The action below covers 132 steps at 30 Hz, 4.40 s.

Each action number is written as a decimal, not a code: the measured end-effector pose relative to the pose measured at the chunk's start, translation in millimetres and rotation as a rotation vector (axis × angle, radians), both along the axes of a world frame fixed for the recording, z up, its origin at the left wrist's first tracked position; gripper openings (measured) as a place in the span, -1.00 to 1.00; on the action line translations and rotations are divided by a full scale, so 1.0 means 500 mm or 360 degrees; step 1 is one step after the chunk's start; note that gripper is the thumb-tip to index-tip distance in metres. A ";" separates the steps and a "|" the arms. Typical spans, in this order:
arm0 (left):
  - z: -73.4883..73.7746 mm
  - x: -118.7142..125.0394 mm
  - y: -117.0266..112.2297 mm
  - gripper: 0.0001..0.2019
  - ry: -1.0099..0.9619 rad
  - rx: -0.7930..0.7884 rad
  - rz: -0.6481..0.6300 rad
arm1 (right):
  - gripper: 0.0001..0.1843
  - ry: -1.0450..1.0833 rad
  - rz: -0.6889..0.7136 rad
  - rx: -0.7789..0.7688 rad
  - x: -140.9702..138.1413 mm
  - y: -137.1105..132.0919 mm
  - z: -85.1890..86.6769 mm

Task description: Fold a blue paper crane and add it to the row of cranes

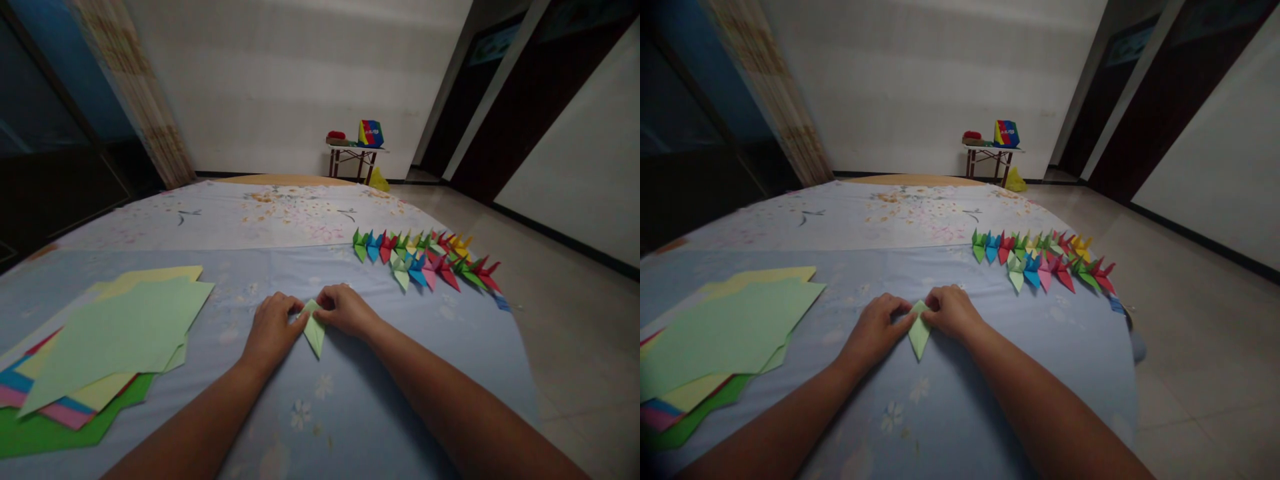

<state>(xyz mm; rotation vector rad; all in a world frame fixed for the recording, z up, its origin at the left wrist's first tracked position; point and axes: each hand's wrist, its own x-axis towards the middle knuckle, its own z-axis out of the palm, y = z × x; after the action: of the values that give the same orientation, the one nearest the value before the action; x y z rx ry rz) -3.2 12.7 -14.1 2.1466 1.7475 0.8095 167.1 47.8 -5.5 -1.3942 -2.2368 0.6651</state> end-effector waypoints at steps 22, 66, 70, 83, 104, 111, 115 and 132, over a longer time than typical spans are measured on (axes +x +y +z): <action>-0.004 -0.011 0.007 -0.91 -0.0152 -0.0035 -0.0083 | -0.89 0.0064 0.0175 0.0276 0.000 -0.001 -0.019; 0.009 -0.009 -0.005 -0.87 0.0092 -0.0075 -0.0211 | -0.85 0.0012 0.0538 0.0308 0.036 0.005 -0.014; 0.008 -0.007 -0.008 -0.87 0.0090 -0.0048 -0.0220 | -0.86 0.0013 0.0480 0.0352 0.040 0.003 -0.023; 0.006 -0.013 -0.004 -0.88 0.0005 -0.0104 -0.0250 | -0.93 0.0017 0.0457 0.0392 0.036 0.000 -0.026; 0.018 -0.020 -0.029 -0.76 0.0384 0.0011 -0.0381 | -0.79 -0.0377 0.0658 0.0522 0.052 -0.020 0.001; 0.035 -0.016 -0.055 -0.65 0.0722 -0.0025 -0.0287 | -0.67 -0.0559 0.0515 0.0502 0.055 -0.050 0.011; 0.044 -0.006 -0.060 -0.65 0.0842 -0.0036 -0.0299 | -0.68 -0.0574 0.0495 0.0460 0.050 -0.053 0.015; 0.028 0.032 -0.087 -0.57 0.0991 -0.0067 -0.0350 | -0.62 -0.0586 0.0401 0.0478 0.033 -0.066 0.001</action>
<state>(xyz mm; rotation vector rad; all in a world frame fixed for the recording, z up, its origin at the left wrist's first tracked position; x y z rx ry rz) 12.6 -30.6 0.1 2.6853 1.6946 0.0359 183.5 14.8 -5.2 -1.1686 -2.6938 0.1366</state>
